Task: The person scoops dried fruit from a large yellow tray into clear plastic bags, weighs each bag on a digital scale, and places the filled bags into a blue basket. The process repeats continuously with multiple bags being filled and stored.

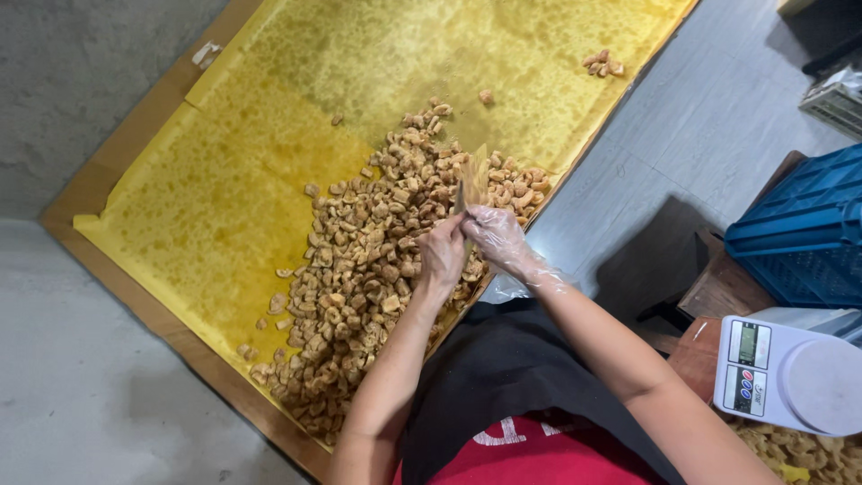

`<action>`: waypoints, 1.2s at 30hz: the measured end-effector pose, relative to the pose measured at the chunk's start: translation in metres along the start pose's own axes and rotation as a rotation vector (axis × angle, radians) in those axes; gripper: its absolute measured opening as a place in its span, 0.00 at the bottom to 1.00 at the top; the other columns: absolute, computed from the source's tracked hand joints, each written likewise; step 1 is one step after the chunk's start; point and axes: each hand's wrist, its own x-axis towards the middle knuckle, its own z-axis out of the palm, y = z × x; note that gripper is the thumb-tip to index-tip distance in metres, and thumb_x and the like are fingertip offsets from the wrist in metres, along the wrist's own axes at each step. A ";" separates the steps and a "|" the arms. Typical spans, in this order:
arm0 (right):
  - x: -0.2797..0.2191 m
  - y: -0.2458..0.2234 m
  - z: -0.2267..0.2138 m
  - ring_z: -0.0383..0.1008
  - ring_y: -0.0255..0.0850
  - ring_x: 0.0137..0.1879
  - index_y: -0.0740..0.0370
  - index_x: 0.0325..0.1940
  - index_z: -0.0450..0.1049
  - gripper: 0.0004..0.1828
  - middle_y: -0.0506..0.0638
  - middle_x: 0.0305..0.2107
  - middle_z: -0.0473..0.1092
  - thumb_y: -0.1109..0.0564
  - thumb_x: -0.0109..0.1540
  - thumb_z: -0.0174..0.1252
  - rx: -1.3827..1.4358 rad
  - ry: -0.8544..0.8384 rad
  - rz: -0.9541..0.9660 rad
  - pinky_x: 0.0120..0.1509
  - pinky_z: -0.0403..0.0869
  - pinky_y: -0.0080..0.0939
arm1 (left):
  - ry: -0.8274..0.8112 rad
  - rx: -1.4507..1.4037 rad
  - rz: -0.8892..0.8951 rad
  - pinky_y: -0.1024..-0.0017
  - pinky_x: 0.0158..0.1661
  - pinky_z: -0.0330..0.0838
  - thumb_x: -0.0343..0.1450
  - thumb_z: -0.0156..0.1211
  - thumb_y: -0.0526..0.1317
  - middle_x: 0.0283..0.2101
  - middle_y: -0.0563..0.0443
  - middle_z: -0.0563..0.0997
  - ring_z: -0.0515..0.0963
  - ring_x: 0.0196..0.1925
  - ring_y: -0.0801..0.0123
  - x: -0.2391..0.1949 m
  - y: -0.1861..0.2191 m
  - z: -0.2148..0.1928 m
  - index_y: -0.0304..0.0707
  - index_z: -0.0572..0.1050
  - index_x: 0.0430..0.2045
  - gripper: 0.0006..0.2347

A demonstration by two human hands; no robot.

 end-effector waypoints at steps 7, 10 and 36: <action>-0.002 0.017 0.002 0.76 0.45 0.34 0.65 0.39 0.78 0.11 0.59 0.31 0.76 0.54 0.64 0.57 -0.152 0.084 -0.145 0.40 0.74 0.48 | -0.029 0.096 0.034 0.75 0.15 0.69 0.75 0.54 0.33 0.28 0.44 0.86 0.77 0.16 0.73 0.004 -0.017 0.011 0.36 0.81 0.48 0.11; 0.003 0.010 0.004 0.76 0.43 0.29 0.63 0.41 0.76 0.15 0.55 0.31 0.76 0.51 0.67 0.50 0.039 -0.029 0.104 0.32 0.78 0.44 | -0.116 0.167 0.091 0.76 0.10 0.66 0.77 0.48 0.33 0.25 0.46 0.80 0.70 0.11 0.72 0.004 -0.015 0.007 0.36 0.76 0.56 0.14; -0.019 -0.062 -0.022 0.79 0.36 0.45 0.57 0.64 0.70 0.21 0.54 0.47 0.77 0.54 0.66 0.55 0.092 -0.394 -0.095 0.47 0.82 0.39 | -0.055 -0.835 -0.414 0.61 0.56 0.77 0.76 0.59 0.46 0.77 0.38 0.49 0.75 0.62 0.67 -0.025 -0.079 -0.124 0.45 0.42 0.79 0.38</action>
